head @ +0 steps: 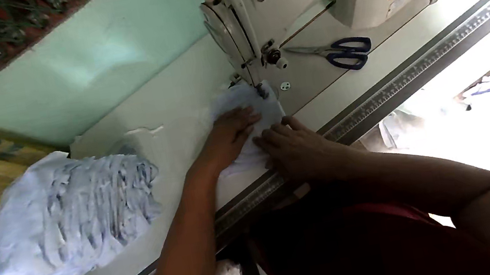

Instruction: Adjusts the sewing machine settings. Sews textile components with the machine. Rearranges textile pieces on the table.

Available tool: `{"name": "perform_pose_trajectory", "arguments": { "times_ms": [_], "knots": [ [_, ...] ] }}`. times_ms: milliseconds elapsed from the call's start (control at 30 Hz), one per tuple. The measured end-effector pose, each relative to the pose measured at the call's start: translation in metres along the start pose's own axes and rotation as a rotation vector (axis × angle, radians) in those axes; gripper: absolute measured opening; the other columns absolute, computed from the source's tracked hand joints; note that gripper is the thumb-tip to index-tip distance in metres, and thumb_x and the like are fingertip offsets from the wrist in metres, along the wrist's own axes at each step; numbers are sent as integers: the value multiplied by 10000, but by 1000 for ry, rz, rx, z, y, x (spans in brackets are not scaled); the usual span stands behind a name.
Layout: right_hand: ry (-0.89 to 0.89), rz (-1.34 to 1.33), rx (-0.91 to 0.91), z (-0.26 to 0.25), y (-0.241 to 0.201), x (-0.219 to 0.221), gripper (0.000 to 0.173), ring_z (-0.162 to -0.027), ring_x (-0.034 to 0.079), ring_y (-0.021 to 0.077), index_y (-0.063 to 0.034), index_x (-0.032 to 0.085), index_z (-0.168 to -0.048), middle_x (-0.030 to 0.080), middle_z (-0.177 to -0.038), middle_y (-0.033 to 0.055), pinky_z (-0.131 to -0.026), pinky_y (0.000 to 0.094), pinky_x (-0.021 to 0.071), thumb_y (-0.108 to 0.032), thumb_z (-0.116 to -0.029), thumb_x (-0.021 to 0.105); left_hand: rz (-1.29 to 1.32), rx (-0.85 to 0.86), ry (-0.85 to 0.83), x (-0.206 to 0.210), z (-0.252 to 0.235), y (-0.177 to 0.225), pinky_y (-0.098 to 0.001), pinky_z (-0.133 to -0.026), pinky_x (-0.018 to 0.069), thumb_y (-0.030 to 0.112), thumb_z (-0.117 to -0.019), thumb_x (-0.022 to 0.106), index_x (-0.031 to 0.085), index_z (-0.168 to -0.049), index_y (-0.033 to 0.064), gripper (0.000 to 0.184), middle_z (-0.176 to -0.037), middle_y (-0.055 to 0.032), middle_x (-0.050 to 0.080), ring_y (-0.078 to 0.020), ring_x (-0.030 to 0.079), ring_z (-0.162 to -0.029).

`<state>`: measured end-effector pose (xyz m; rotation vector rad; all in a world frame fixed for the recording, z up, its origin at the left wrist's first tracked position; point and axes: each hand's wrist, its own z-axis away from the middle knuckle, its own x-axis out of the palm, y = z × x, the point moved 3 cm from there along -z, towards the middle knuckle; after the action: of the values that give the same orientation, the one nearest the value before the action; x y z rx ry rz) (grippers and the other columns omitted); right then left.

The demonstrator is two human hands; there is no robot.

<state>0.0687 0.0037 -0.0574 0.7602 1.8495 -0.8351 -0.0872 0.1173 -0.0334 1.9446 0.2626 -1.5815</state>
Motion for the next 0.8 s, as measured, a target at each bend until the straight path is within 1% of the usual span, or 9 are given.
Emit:
{"name": "perform_pose_trajectory", "arguments": {
  "times_ms": [167, 267, 333, 400, 467, 533, 567, 700, 800],
  "knots": [
    [34, 54, 29, 2, 17, 0, 438, -1188, 625, 322, -26, 662, -1284, 670, -1223, 148, -1075, 582, 410, -369, -1056, 513, -67, -57, 22, 9, 3, 6, -556, -1212, 294, 310, -1100, 394, 597, -1456, 172, 432, -1550, -50, 518, -296, 425, -1470],
    [61, 48, 50, 3, 36, -4, 383, -1161, 640, 347, -34, 688, -1213, 676, -1196, 156, -1062, 636, 410, -343, -1036, 547, -168, -151, 17, 12, 0, 25, -630, -1087, 373, 393, -1104, 372, 557, -1491, 187, 476, -1555, -82, 503, -361, 495, -1378],
    [79, 26, 82, 3, 48, -8, 349, -1155, 649, 368, -30, 710, -1158, 690, -1179, 169, -1052, 666, 407, -319, -1022, 569, -234, -189, 22, 15, -2, 38, -639, -1013, 418, 386, -1101, 389, 563, -1483, 170, 472, -1494, -133, 546, -401, 538, -1299],
    [55, 28, 137, 2, 52, -15, 386, -1207, 625, 384, -28, 708, -1139, 688, -1186, 175, -1078, 672, 382, -360, -1039, 537, -272, -192, 41, 16, -5, 45, -630, -982, 434, 355, -1097, 411, 591, -1457, 157, 448, -1434, -156, 588, -409, 563, -1257],
    [77, 45, 147, 1, 45, -15, 398, -1240, 594, 393, -20, 691, -1192, 669, -1224, 189, -1084, 649, 384, -357, -1025, 557, -294, -180, 41, 15, -7, 47, -624, -965, 442, 331, -1092, 424, 612, -1438, 158, 430, -1381, -164, 617, -403, 580, -1224],
    [90, 50, 107, 4, 36, -9, 439, -1235, 603, 372, -38, 648, -1329, 660, -1276, 182, -1069, 626, 406, -328, -1007, 576, -270, -183, -1, 10, -9, 45, -632, -982, 425, 285, -1077, 464, 630, -1418, 165, 398, -1373, -173, 615, -404, 569, -1235],
    [82, 53, 97, 5, 35, -6, 435, -1216, 613, 353, -52, 646, -1334, 665, -1259, 167, -1063, 616, 408, -332, -1011, 566, -250, -179, -20, 8, -9, 43, -633, -998, 416, 275, -1076, 469, 618, -1438, 187, 402, -1380, -174, 611, -401, 562, -1251],
    [85, 51, 97, 6, 46, -8, 439, -1204, 631, 348, -52, 686, -1202, 677, -1211, 154, -1080, 670, 379, -418, -1041, 503, -178, -121, -2, 4, -4, 34, -640, -1015, 400, 266, -1084, 451, 645, -1412, 186, 389, -1376, -146, 624, -381, 567, -1255],
    [71, 40, 109, 5, 57, -13, 475, -1267, 605, 379, -44, 688, -1213, 675, -1265, 169, -1102, 712, 337, -441, -1053, 481, -201, -107, 27, 4, -3, 36, -633, -981, 416, 269, -1075, 450, 657, -1396, 205, 387, -1343, -142, 646, -375, 586, -1231]
  ]
}}
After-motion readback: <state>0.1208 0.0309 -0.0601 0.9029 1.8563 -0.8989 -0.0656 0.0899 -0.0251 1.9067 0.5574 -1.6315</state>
